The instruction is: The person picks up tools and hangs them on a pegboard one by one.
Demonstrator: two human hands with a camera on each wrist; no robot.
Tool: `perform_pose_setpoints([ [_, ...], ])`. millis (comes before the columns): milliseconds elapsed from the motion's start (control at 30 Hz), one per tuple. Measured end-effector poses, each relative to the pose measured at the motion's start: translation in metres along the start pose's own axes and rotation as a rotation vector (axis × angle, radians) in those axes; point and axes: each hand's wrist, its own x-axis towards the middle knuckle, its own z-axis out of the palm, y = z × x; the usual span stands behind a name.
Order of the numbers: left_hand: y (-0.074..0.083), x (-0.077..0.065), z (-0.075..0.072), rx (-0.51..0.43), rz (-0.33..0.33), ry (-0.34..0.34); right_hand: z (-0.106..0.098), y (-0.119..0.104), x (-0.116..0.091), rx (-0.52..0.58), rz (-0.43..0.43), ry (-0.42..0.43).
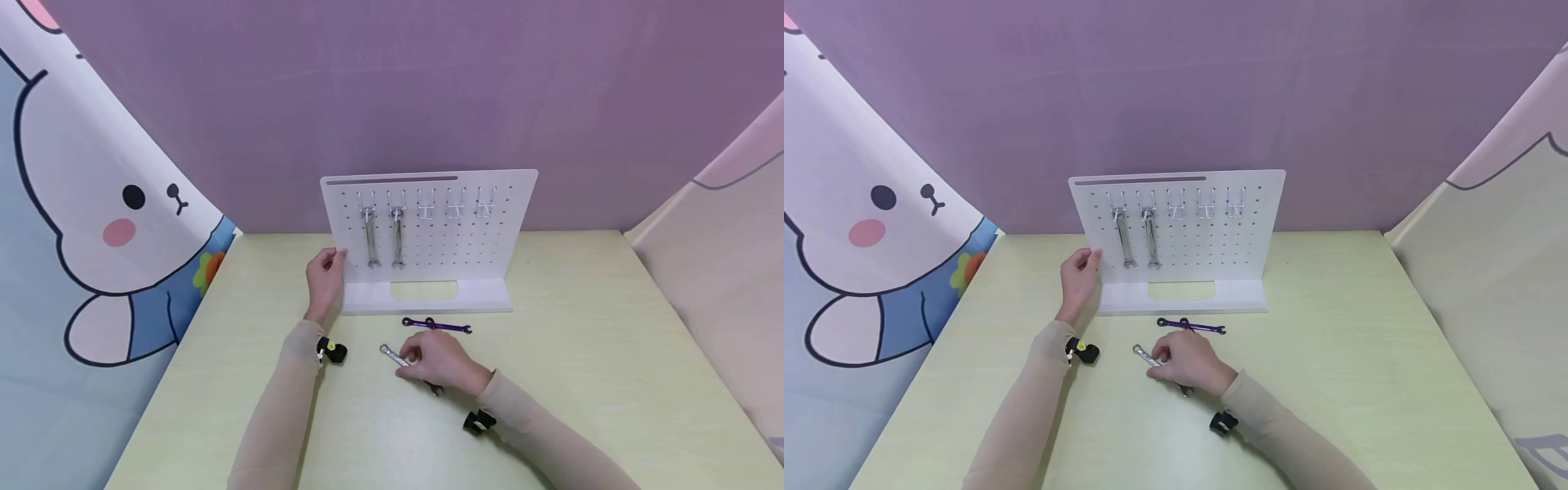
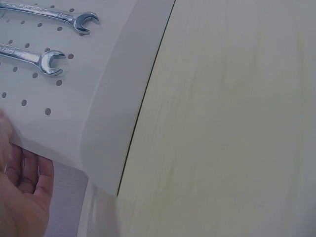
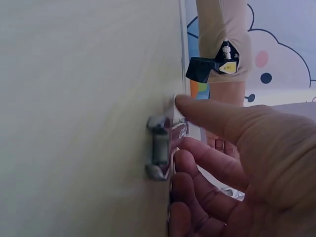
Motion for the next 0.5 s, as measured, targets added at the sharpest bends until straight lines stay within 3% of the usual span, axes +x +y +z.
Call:
perform_pose_setpoints([
  [233,0.0004,0.0001,0.0004,0.002,-0.014,-0.008,0.0008,-0.0012,0.0009,-0.036,0.007,0.014],
  [500,-0.0021,0.0008,0.0002,-0.018,-0.022,-0.004,-0.0055,0.0009,0.0010,-0.022,-0.015,-0.059],
])
